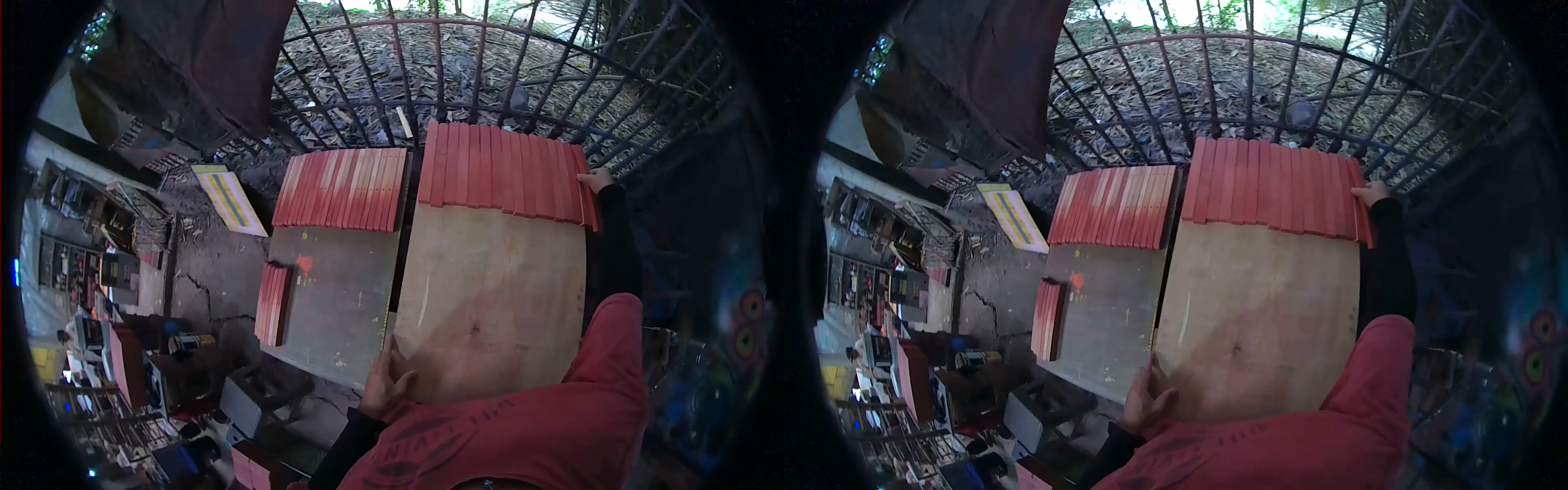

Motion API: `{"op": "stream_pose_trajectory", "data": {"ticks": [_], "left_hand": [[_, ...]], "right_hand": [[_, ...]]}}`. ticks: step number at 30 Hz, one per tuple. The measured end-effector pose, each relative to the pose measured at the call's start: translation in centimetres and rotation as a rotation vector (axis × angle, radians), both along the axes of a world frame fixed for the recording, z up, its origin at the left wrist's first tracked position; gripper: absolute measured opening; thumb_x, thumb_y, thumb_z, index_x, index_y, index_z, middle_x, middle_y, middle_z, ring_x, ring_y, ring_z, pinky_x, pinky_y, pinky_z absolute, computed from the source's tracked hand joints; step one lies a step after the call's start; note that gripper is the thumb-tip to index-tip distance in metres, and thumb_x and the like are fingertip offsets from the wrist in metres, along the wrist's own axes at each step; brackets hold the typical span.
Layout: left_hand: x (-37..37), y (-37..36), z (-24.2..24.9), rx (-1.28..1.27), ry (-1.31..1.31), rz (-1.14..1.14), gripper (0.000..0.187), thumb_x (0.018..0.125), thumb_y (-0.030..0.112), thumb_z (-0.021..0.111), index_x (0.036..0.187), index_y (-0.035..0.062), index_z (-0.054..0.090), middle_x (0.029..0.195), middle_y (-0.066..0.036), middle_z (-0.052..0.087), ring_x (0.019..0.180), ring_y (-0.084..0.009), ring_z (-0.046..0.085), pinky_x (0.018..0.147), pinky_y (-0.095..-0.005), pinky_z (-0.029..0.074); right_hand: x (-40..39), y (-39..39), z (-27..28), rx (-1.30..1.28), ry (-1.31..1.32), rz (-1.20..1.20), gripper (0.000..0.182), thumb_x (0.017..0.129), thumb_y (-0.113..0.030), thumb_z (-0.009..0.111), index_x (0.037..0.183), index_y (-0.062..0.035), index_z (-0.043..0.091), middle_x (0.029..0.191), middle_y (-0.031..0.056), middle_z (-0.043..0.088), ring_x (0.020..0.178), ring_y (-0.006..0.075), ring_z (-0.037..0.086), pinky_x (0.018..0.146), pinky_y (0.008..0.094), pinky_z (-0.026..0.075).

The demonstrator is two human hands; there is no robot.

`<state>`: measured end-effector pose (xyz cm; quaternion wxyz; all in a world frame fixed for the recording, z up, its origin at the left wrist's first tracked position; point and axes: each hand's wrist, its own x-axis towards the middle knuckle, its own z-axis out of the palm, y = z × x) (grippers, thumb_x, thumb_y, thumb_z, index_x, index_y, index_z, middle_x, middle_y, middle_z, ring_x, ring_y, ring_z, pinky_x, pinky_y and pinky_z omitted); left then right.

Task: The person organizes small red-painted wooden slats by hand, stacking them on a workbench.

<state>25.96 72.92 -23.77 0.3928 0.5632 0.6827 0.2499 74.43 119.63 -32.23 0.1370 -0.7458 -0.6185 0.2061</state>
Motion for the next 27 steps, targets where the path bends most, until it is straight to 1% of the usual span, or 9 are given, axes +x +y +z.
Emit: {"op": "stream_pose_trajectory", "data": {"ticks": [2,8,11,13,17,19,23,25,27], "left_hand": [[-0.1,-0.1,-0.1,-0.018,-0.070,0.031,0.085,0.074,0.014,0.071,0.141,-0.0009,0.021,0.128,-0.025,0.042,0.118,-0.0387,0.043,0.099,-0.0387,0.036],[-0.2,0.3,-0.1,-0.036,-0.076,-0.001,0.085,0.073,0.014,0.072,0.140,-0.0014,0.021,0.127,-0.025,0.044,0.118,-0.0375,0.044,0.099,-0.0375,0.036],[-0.2,0.3,0.2,-0.043,-0.088,-0.010,0.085,0.074,0.019,0.072,0.140,-0.0013,0.023,0.125,-0.023,0.046,0.115,-0.0351,0.045,0.099,-0.0361,0.035],[-0.1,0.6,0.8,-0.138,-0.061,0.011,0.085,0.074,0.019,0.072,0.140,-0.0034,0.023,0.125,-0.023,0.046,0.116,-0.0344,0.045,0.099,-0.0358,0.035],[-0.1,0.4,0.3,-0.119,-0.078,-0.026,0.086,0.073,0.019,0.072,0.139,-0.0054,0.022,0.124,-0.023,0.046,0.115,-0.0341,0.046,0.098,-0.0363,0.035],[-0.1,0.3,0.2,-0.014,-0.006,-0.040,0.086,0.073,0.015,0.072,0.141,0.0005,0.021,0.110,-0.022,0.049,0.099,-0.0361,0.050,0.087,-0.0381,0.041],[-0.7,-0.1,-0.8,-0.058,-0.107,-0.010,0.087,0.073,0.016,0.073,0.141,0.0006,0.022,0.110,-0.022,0.050,0.099,-0.0355,0.050,0.087,-0.0378,0.041],[-0.7,0.1,-0.5,-0.106,-0.172,0.007,0.087,0.073,0.011,0.073,0.140,-0.0061,0.020,0.126,-0.019,0.044,0.115,-0.0237,0.046,0.097,-0.0325,0.037],[-0.9,-0.1,-0.8,-0.087,-0.190,0.003,0.086,0.074,0.011,0.073,0.140,-0.0061,0.020,0.127,-0.019,0.043,0.116,-0.0239,0.046,0.098,-0.0323,0.037]], "right_hand": [[-0.7,-0.8,0.9,0.001,0.121,-0.041,0.039,0.063,-0.032,0.077,0.082,0.0021,0.070,0.074,0.0152,0.067,0.068,0.0248,0.066,0.064,0.0362,0.049],[-1.0,-0.6,1.8,-0.007,-0.017,0.011,0.035,0.063,-0.030,0.077,0.076,0.0017,0.069,0.072,0.0149,0.067,0.065,0.0251,0.065,0.063,0.0355,0.049],[-1.6,-1.0,2.5,-0.034,0.013,0.007,0.037,0.063,-0.032,0.077,0.074,0.0024,0.068,0.071,0.0152,0.067,0.064,0.0256,0.065,0.062,0.0365,0.049],[-1.5,-0.7,2.2,-0.058,0.008,0.048,0.041,0.064,-0.034,0.075,0.077,0.0043,0.068,0.071,0.0162,0.067,0.065,0.0266,0.065,0.063,0.0374,0.049],[-0.6,-0.5,1.4,-0.063,0.059,0.051,0.048,0.064,-0.040,0.074,0.082,0.0044,0.069,0.078,0.0181,0.067,0.071,0.0280,0.066,0.067,0.0360,0.050],[-0.1,-0.3,1.3,-0.063,0.065,0.039,0.049,0.064,-0.041,0.075,0.082,0.0042,0.069,0.078,0.0181,0.067,0.072,0.0279,0.066,0.068,0.0357,0.051],[1.6,0.2,0.0,-0.134,0.169,-0.105,0.050,0.065,-0.043,0.074,0.082,0.0035,0.069,0.078,0.0169,0.068,0.073,0.0287,0.066,0.068,0.0357,0.051],[1.6,-0.8,1.2,-0.134,0.169,-0.128,0.050,0.066,-0.044,0.073,0.082,0.0033,0.069,0.077,0.0163,0.068,0.074,0.0289,0.066,0.069,0.0358,0.051],[0.5,-3.0,3.9,-0.204,0.309,-0.205,0.049,0.070,-0.044,0.070,0.084,0.0031,0.069,0.075,0.0150,0.068,0.073,0.0275,0.066,0.068,0.0359,0.051]]}}
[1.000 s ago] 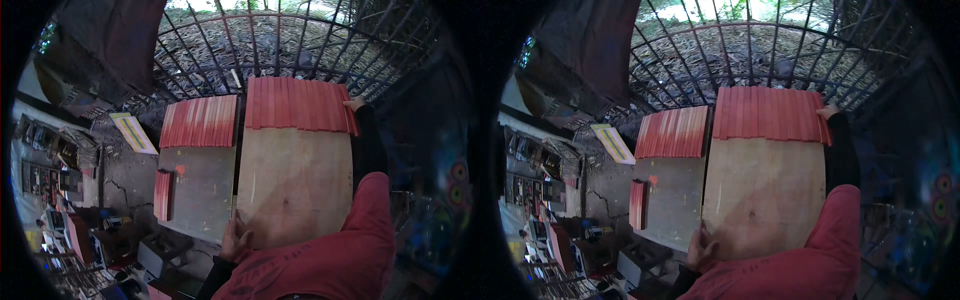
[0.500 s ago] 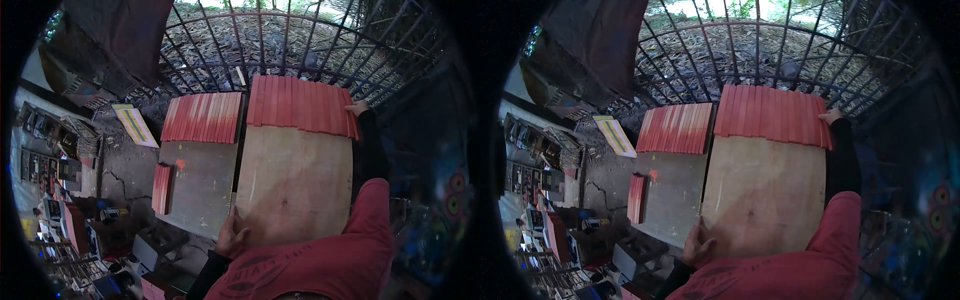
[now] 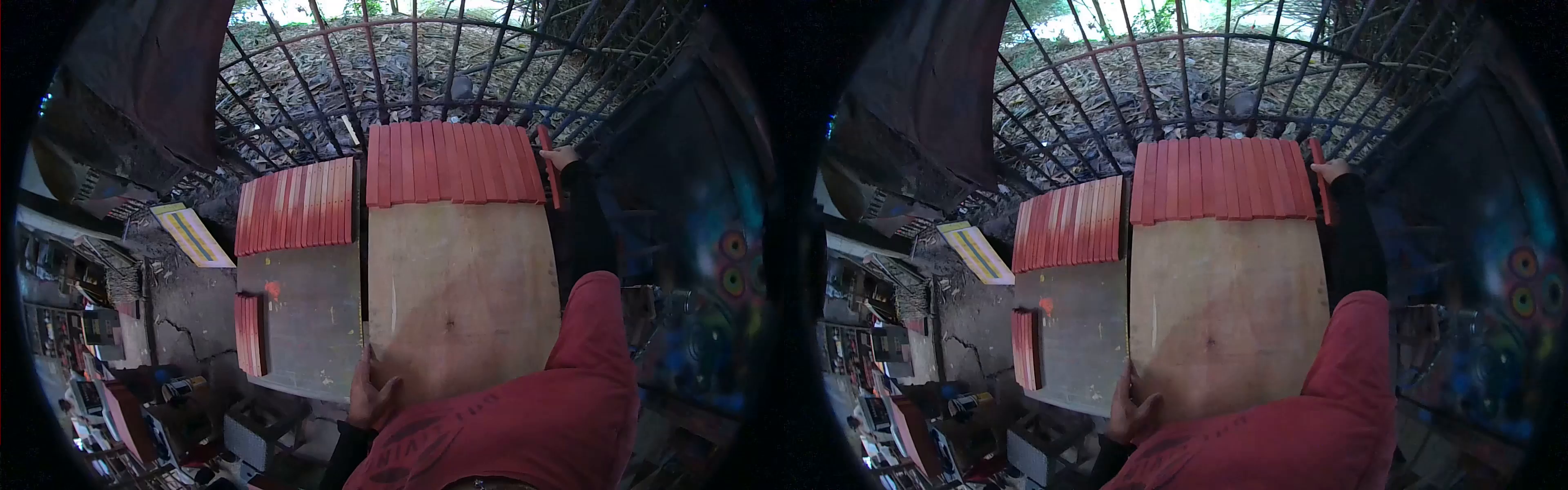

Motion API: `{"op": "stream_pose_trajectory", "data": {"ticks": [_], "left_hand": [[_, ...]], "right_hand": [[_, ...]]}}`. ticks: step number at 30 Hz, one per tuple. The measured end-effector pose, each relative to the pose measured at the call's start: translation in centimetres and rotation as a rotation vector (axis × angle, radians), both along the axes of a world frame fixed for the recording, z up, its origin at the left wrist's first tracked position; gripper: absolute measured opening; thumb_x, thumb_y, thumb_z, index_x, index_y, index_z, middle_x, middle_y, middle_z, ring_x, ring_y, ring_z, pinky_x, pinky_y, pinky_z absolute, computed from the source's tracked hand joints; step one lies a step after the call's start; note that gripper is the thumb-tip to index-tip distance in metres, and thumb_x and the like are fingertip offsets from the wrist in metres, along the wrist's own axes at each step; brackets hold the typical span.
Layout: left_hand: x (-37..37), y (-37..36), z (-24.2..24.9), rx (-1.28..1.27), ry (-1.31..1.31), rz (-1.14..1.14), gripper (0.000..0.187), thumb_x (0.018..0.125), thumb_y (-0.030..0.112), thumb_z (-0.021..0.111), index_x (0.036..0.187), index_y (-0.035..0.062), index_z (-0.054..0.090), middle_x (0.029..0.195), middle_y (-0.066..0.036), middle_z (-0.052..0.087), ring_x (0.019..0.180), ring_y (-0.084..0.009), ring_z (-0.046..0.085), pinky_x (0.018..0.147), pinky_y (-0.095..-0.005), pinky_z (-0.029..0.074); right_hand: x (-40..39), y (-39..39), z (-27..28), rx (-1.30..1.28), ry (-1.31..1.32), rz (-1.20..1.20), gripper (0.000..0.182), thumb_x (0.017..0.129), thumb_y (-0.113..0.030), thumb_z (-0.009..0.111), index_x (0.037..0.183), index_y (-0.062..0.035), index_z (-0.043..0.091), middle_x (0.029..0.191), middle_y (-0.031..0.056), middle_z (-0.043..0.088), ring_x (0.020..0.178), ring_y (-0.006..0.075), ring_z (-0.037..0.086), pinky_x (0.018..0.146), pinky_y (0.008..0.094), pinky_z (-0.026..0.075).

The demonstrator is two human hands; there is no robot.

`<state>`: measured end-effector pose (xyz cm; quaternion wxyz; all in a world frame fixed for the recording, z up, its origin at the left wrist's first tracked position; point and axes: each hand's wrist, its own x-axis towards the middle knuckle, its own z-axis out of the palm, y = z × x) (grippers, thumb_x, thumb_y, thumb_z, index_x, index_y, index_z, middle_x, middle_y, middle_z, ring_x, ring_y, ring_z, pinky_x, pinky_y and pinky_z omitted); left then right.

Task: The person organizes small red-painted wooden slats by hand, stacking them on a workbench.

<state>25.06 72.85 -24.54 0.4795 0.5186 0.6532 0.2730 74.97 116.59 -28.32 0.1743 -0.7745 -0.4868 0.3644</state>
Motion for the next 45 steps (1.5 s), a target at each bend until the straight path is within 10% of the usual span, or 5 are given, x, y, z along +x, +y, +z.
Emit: {"op": "stream_pose_trajectory", "data": {"ticks": [7,15,26,41,45], "left_hand": [[-0.6,0.0,0.6,-0.005,-0.105,0.033,0.082,0.077,0.011,0.071,0.140,-0.0043,0.020,0.133,-0.021,0.041,0.120,-0.0238,0.044,0.098,-0.0321,0.037],[-3.7,1.1,0.4,0.075,-0.094,0.023,0.076,0.080,0.017,0.070,0.139,-0.0003,0.026,0.117,-0.015,0.052,0.102,-0.0230,0.053,0.086,-0.0328,0.044],[-28.2,1.4,-6.8,-0.021,1.069,0.488,0.114,0.057,0.055,0.077,0.141,0.0034,0.019,0.129,-0.018,0.038,0.121,-0.0365,0.037,0.099,-0.0558,0.028],[-32.3,2.1,-9.1,-0.182,0.749,0.361,0.096,0.052,0.046,0.078,0.117,-0.0123,0.037,0.117,-0.026,0.040,0.116,-0.0385,0.041,0.093,-0.0423,0.040],[-30.3,1.7,-7.5,-0.109,0.109,0.413,0.085,0.059,0.034,0.080,0.114,-0.0129,0.036,0.097,-0.017,0.055,0.091,-0.0249,0.056,0.078,-0.0351,0.047]], "right_hand": [[-7.2,-7.0,5.9,0.423,-0.037,0.177,0.034,0.082,-0.027,0.065,0.088,0.0062,0.065,0.071,0.0117,0.066,0.059,0.0145,0.062,0.054,0.0306,0.050],[-31.9,-20.1,7.4,0.017,0.147,0.565,0.040,0.076,-0.030,0.067,0.071,0.0096,0.063,0.052,0.0138,0.059,0.041,0.0197,0.060,0.042,0.0299,0.049],[-40.4,-18.6,4.9,0.089,-0.070,0.495,0.051,0.077,-0.037,0.067,0.056,0.0077,0.057,0.044,0.0152,0.053,0.037,0.0223,0.057,0.038,0.0339,0.045],[-40.8,-18.4,4.9,0.083,-0.180,0.469,0.053,0.076,-0.044,0.067,0.062,0.0061,0.060,0.048,0.0152,0.058,0.044,0.0237,0.061,0.052,0.0341,0.052],[-40.9,-19.2,5.8,0.297,-0.506,0.530,0.055,0.072,-0.049,0.070,0.071,0.0053,0.062,0.061,0.0186,0.062,0.059,0.0302,0.064,0.058,0.0377,0.051]]}}
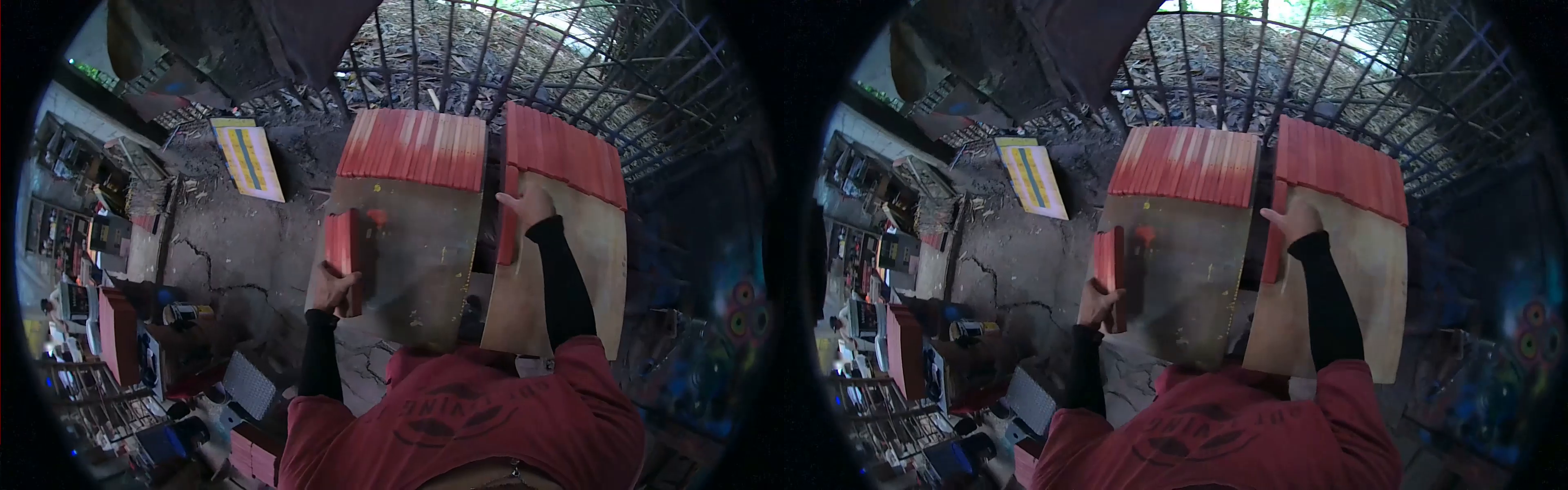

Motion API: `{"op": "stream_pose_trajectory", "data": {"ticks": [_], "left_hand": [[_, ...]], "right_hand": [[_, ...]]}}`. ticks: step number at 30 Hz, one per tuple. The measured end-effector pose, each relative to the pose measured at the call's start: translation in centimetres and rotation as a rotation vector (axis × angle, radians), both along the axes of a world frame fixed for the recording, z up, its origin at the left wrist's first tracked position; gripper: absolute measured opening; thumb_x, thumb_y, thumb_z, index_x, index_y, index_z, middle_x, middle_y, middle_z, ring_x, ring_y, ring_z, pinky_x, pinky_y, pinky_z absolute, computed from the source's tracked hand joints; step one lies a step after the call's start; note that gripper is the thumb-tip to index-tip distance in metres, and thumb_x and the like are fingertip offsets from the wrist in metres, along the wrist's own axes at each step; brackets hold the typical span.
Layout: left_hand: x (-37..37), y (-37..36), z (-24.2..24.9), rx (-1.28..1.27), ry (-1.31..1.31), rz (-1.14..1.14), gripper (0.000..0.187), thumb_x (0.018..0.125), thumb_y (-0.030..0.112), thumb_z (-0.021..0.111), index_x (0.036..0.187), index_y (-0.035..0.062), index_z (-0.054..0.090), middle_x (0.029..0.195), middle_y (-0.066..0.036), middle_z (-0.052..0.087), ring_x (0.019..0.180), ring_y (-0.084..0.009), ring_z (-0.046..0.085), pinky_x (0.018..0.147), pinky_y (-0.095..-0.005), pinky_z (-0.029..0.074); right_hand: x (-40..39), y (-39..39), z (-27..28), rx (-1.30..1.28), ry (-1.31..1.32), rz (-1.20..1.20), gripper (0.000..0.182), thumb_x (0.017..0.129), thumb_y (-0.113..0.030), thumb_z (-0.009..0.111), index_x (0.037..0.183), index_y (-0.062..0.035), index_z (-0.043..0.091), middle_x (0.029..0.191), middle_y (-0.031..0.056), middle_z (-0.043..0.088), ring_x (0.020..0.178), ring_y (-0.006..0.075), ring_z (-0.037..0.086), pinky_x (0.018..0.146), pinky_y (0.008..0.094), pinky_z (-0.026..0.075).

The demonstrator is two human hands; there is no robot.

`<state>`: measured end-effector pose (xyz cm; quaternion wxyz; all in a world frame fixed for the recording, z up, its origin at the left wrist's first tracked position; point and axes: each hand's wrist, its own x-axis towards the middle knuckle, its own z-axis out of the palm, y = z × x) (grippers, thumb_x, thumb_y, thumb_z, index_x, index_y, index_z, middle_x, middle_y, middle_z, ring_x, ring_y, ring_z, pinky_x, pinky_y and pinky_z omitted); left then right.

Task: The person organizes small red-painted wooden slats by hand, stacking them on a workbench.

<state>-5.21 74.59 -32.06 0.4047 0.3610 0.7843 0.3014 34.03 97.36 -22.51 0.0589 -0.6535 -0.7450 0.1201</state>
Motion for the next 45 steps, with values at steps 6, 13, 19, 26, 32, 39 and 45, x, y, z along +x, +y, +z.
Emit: {"op": "stream_pose_trajectory", "data": {"ticks": [6,13,19,26,32,39,45], "left_hand": [[11.8,3.1,10.1,0.442,-0.185,-0.042,0.088,0.062,0.011,0.080,0.127,-0.0067,0.023,0.117,-0.018,0.046,0.110,-0.0242,0.049,0.094,-0.0365,0.042],[17.8,5.5,13.6,0.522,-0.206,-0.362,0.109,0.056,0.022,0.085,0.135,-0.0053,0.016,0.119,-0.025,0.039,0.114,-0.0403,0.040,0.096,-0.0423,0.037],[23.4,8.5,14.9,0.736,-0.149,-0.537,0.082,0.076,0.014,0.070,0.139,-0.0025,0.019,0.116,-0.020,0.050,0.095,-0.0263,0.060,0.084,-0.0351,0.047],[32.7,13.6,9.5,0.685,-0.085,-0.659,0.044,0.084,0.008,0.053,0.124,-0.0039,0.041,0.102,-0.025,0.058,0.087,-0.0393,0.059,0.077,-0.0417,0.048],[37.1,16.1,6.5,0.511,-0.073,-0.724,0.036,0.077,0.003,0.051,0.112,-0.0055,0.046,0.095,-0.027,0.056,0.092,-0.0434,0.054,0.081,-0.0469,0.044],[36.7,17.0,8.2,0.366,0.536,-1.182,0.049,0.074,0.013,0.059,0.116,-0.0089,0.046,0.096,-0.024,0.056,0.101,-0.0379,0.051,0.091,-0.0393,0.039],[38.4,16.3,7.0,0.425,0.451,-1.041,0.066,0.073,0.020,0.064,0.120,-0.0190,0.039,0.100,-0.026,0.054,0.104,-0.0349,0.049,0.093,-0.0353,0.038]], "right_hand": [[-9.0,-11.0,5.1,-0.705,1.127,0.253,0.051,0.079,-0.029,0.070,0.113,0.0048,0.054,0.097,0.0164,0.063,0.090,0.0205,0.062,0.078,0.0328,0.048],[-8.2,-11.9,5.1,-0.187,1.110,0.168,0.043,0.075,-0.015,0.073,0.111,-0.0004,0.054,0.102,0.0127,0.063,0.094,0.0187,0.061,0.082,0.0312,0.047],[-0.5,-10.1,7.7,-0.039,1.216,-0.032,0.048,0.071,-0.007,0.074,0.113,0.0003,0.053,0.105,0.0098,0.062,0.095,0.0174,0.059,0.082,0.0305,0.047],[10.2,-7.4,7.2,-0.321,1.307,-0.158,0.040,0.076,0.000,0.068,0.113,0.0012,0.054,0.104,0.0084,0.061,0.093,0.0148,0.059,0.080,0.0286,0.048],[14.1,-4.3,2.9,-0.295,1.037,-0.172,0.043,0.070,-0.001,0.070,0.110,0.0016,0.056,0.100,0.0086,0.063,0.088,0.0165,0.060,0.080,0.0310,0.047],[13.5,-2.6,1.7,-0.255,0.474,-0.153,0.045,0.067,-0.012,0.075,0.105,0.0037,0.059,0.092,0.0103,0.065,0.078,0.0190,0.062,0.074,0.0309,0.048],[14.1,-2.8,2.3,-0.296,0.746,-0.160,0.042,0.067,-0.012,0.075,0.103,0.0035,0.060,0.094,0.0101,0.065,0.083,0.0184,0.062,0.076,0.0309,0.048]]}}
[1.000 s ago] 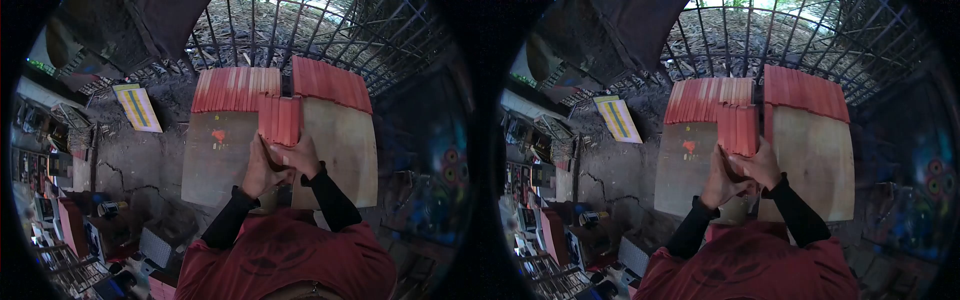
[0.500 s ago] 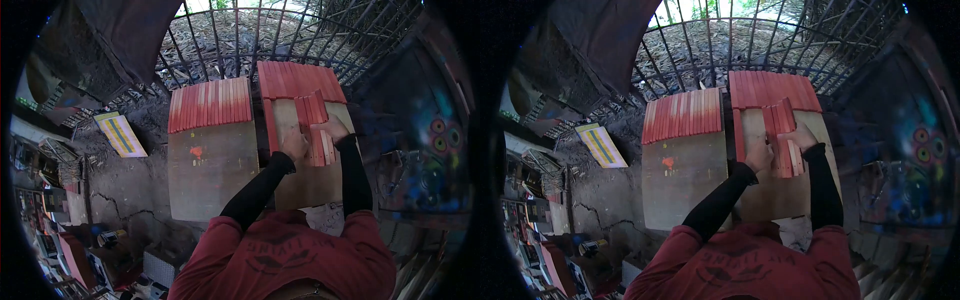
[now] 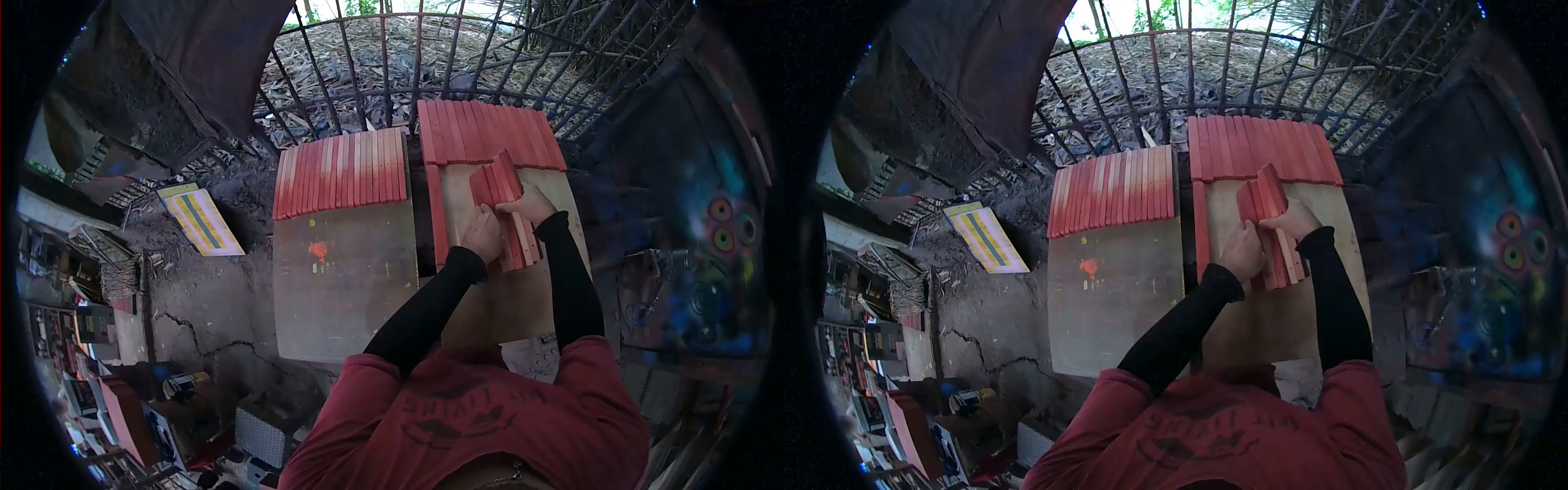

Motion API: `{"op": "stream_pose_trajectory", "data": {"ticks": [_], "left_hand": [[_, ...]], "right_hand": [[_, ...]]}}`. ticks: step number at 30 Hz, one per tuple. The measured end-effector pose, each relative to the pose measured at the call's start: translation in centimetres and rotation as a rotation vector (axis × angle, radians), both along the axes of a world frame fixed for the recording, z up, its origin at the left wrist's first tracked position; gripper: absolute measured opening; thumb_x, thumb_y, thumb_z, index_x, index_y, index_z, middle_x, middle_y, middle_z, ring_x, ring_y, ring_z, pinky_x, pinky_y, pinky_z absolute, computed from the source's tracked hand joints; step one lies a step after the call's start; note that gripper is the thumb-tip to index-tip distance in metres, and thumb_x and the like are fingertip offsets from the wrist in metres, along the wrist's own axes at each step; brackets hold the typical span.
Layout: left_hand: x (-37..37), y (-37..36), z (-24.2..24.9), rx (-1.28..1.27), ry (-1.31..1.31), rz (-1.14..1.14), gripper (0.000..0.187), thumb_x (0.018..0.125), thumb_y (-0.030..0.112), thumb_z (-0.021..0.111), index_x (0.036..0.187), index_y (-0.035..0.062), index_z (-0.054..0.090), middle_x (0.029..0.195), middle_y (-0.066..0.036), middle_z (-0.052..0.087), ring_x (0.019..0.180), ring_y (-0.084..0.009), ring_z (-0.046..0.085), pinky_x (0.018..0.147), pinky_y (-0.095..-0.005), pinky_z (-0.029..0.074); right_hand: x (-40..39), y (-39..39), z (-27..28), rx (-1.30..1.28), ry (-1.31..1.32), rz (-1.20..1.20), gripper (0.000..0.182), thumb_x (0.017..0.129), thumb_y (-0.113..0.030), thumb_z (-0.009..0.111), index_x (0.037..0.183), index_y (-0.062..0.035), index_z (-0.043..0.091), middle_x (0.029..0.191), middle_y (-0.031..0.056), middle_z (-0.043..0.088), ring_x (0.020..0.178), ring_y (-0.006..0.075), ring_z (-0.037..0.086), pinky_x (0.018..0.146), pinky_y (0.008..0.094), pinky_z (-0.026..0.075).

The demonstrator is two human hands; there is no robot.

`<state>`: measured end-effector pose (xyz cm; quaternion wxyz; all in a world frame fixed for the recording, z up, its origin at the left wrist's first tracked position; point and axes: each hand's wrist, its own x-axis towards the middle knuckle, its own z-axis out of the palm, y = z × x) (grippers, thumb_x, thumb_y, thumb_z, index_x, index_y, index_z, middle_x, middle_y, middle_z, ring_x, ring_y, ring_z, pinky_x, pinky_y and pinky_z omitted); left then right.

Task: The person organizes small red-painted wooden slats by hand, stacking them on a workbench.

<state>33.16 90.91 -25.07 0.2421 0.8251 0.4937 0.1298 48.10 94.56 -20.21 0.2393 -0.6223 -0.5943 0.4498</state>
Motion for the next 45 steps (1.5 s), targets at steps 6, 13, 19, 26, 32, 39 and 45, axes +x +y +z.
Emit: {"op": "stream_pose_trajectory", "data": {"ticks": [6,13,19,26,32,39,45], "left_hand": [[2.0,-0.2,0.5,-0.059,-0.239,0.066,0.056,0.075,0.013,0.056,0.120,-0.0176,0.039,0.104,-0.025,0.051,0.100,-0.0359,0.050,0.086,-0.0375,0.043],[0.7,-0.6,0.5,0.104,-0.049,0.107,0.054,0.073,0.012,0.057,0.121,-0.0068,0.045,0.104,-0.019,0.050,0.104,-0.0335,0.046,0.083,-0.0399,0.042],[0.3,-2.8,1.2,0.112,-0.018,0.126,0.056,0.072,0.019,0.060,0.125,0.0026,0.047,0.110,-0.013,0.048,0.105,-0.0292,0.045,0.086,-0.0444,0.038],[1.6,-2.3,-0.9,0.235,-0.043,-0.020,0.050,0.077,0.020,0.053,0.123,0.0015,0.047,0.115,-0.010,0.048,0.108,-0.0261,0.044,0.092,-0.0460,0.033],[1.6,-2.1,0.5,0.132,-0.021,-0.103,0.048,0.079,0.022,0.052,0.122,0.0007,0.048,0.121,-0.010,0.047,0.113,-0.0265,0.041,0.097,-0.0528,0.027],[-6.4,-5.1,3.8,0.051,-0.041,0.129,0.101,0.065,0.047,0.074,0.141,0.0056,0.022,0.144,-0.020,0.018,0.134,-0.0406,0.016,0.104,-0.0649,0.009],[-8.8,-7.0,2.4,-0.060,0.035,0.182,0.126,0.048,0.051,0.083,0.144,0.0100,0.012,0.147,-0.022,0.006,0.136,-0.0436,0.008,0.103,-0.0646,0.013]], "right_hand": [[3.6,0.7,-2.9,0.107,-0.043,0.024,0.048,0.067,-0.020,0.075,0.105,0.0047,0.060,0.094,0.0173,0.065,0.087,0.0265,0.063,0.076,0.0332,0.048],[3.5,0.5,-3.5,0.004,-0.099,-0.029,0.039,0.069,-0.014,0.074,0.100,0.0033,0.060,0.087,0.0127,0.065,0.074,0.0185,0.063,0.068,0.0315,0.049],[4.4,0.8,-3.1,0.013,-0.370,-0.046,0.039,0.066,-0.021,0.074,0.093,0.0044,0.062,0.086,0.0173,0.066,0.073,0.0258,0.064,0.068,0.0345,0.049],[4.7,0.6,-4.8,0.030,-0.152,-0.034,0.045,0.066,-0.021,0.075,0.101,0.0045,0.062,0.089,0.0182,0.066,0.083,0.0273,0.064,0.076,0.0340,0.047],[3.7,-0.2,-2.6,0.028,-0.322,-0.080,0.040,0.068,-0.018,0.074,0.099,0.0040,0.063,0.089,0.0175,0.066,0.084,0.0280,0.064,0.076,0.0348,0.048],[2.8,-1.5,-1.9,-0.031,-0.180,-0.060,0.040,0.071,-0.020,0.072,0.100,0.0052,0.061,0.088,0.0160,0.066,0.083,0.0260,0.063,0.076,0.0347,0.047],[1.2,-0.9,-2.8,-0.007,-0.143,-0.033,0.039,0.073,-0.026,0.071,0.096,0.0050,0.062,0.082,0.0164,0.066,0.076,0.0248,0.064,0.071,0.0350,0.048]]}}
